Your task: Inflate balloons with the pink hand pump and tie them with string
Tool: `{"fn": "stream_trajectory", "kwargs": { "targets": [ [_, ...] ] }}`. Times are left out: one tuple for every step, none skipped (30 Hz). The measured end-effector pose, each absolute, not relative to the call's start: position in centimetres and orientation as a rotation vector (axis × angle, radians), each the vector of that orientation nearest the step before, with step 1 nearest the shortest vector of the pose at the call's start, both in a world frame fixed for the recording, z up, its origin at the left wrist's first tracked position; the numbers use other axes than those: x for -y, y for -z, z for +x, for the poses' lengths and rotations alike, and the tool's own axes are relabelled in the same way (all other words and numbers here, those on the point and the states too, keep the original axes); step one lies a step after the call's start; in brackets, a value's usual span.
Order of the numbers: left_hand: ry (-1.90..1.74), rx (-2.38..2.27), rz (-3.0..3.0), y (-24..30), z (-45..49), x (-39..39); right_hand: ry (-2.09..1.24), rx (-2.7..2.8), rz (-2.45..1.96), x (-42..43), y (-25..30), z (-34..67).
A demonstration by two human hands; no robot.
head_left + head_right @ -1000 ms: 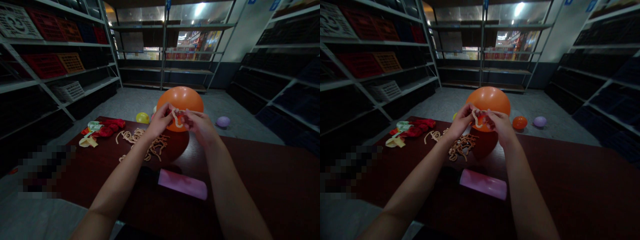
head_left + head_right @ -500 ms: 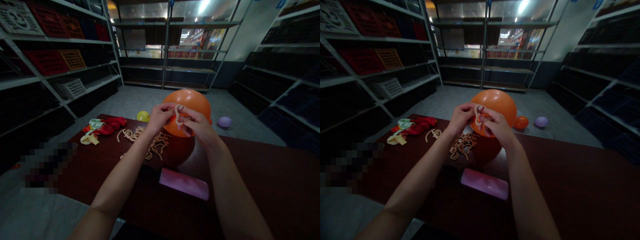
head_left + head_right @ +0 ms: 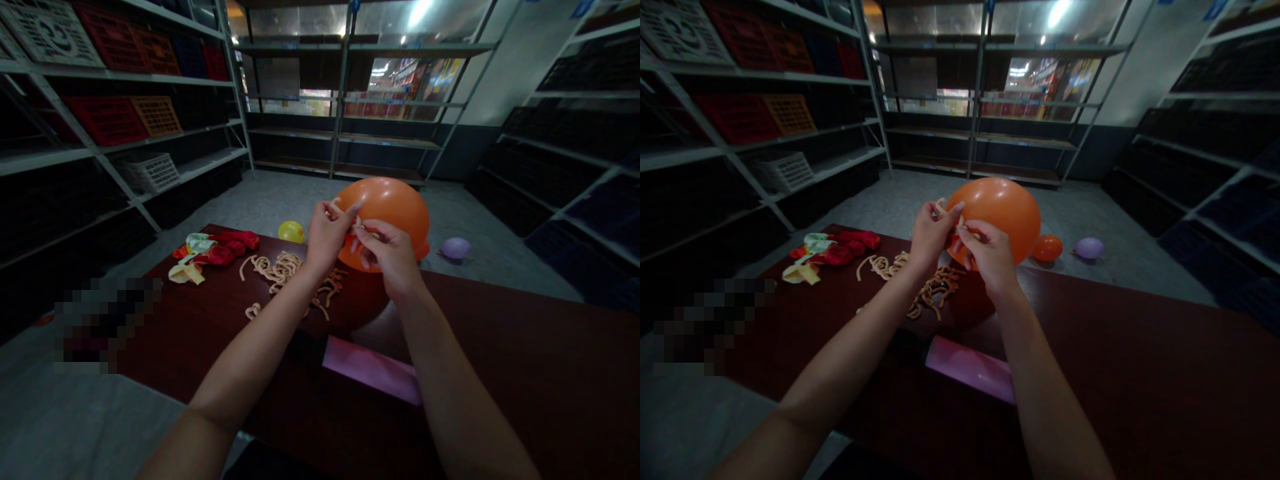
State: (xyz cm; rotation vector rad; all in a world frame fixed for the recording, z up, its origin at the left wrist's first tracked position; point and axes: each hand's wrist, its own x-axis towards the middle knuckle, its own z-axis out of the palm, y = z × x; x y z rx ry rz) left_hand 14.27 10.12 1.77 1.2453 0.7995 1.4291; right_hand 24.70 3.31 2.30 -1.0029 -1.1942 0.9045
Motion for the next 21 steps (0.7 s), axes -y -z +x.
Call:
{"fn": "stream_trajectory", "kwargs": {
  "targets": [
    [-1.418,-0.787,1.252,-1.8,14.4,-10.0,-0.901,1.177,-0.999,-3.3,-2.3,24.7],
    [-1.389,-0.758,1.265,-1.8,14.4,-9.9,-0.892,1.158,-0.994,-3.4,-2.3,24.8],
    [-1.35,-0.72,1.283,-1.9,14.4,-9.8,-0.879,1.139,-0.991,-3.4,-2.3,25.0],
    [-1.313,-0.679,1.305,-2.0,14.4,-9.6,-0.862,1.122,-0.99,-3.5,-2.3,25.2],
    [-1.285,-0.641,1.338,-2.1,14.4,-9.5,-0.838,1.109,-0.992,-3.6,-2.3,25.4],
    [-1.265,-0.609,1.386,-2.1,14.4,-9.5,-0.809,1.102,-0.998,-3.7,-2.3,25.6],
    [-1.255,-0.582,1.451,-2.1,14.4,-9.5,-0.775,1.099,-1.008,-3.8,-2.2,25.8],
    [-1.254,-0.563,1.533,-2.0,14.4,-9.5,-0.735,1.096,-1.019,-3.9,-2.1,26.0],
    [-1.261,-0.552,1.626,-1.9,14.4,-9.6,-0.695,1.09,-1.029,-4.0,-2.0,26.0],
    [-1.272,-0.55,1.726,-1.8,14.4,-9.6,-0.655,1.081,-1.037,-4.1,-1.8,26.0],
    [-1.289,-0.558,1.829,-1.7,14.4,-9.7,-0.618,1.074,-1.044,-4.2,-1.7,26.0],
    [-1.312,-0.576,1.929,-1.6,14.3,-9.7,-0.584,1.067,-1.052,-4.3,-1.5,25.9],
    [-1.335,-0.601,2.024,-1.6,14.2,-9.7,-0.552,1.062,-1.063,-4.4,-1.4,25.8],
    [-1.357,-0.629,2.111,-1.5,14.2,-9.7,-0.519,1.061,-1.077,-4.4,-1.3,25.6],
    [-1.374,-0.658,2.188,-1.6,14.1,-9.7,-0.481,1.064,-1.095,-4.4,-1.2,25.5],
    [-1.385,-0.685,2.255,-1.6,14.1,-9.6,-0.441,1.07,-1.116,-4.4,-1.1,25.4],
    [-1.389,-0.71,2.311,-1.6,14.1,-9.6,-0.402,1.079,-1.137,-4.4,-1.1,25.3],
    [-1.392,-0.734,2.356,-1.6,14.1,-9.5,-0.364,1.091,-1.157,-4.3,-1.1,25.3],
    [-1.393,-0.758,2.393,-1.6,14.1,-9.5,-0.327,1.106,-1.178,-4.3,-1.1,25.3],
    [-1.393,-0.787,2.425,-1.6,14.1,-9.5,-0.289,1.118,-1.202,-4.2,-1.1,25.3],
    [-1.394,-0.819,2.452,-1.5,14.1,-9.4,-0.25,1.127,-1.227,-4.2,-1.1,25.3]
  ]
}}
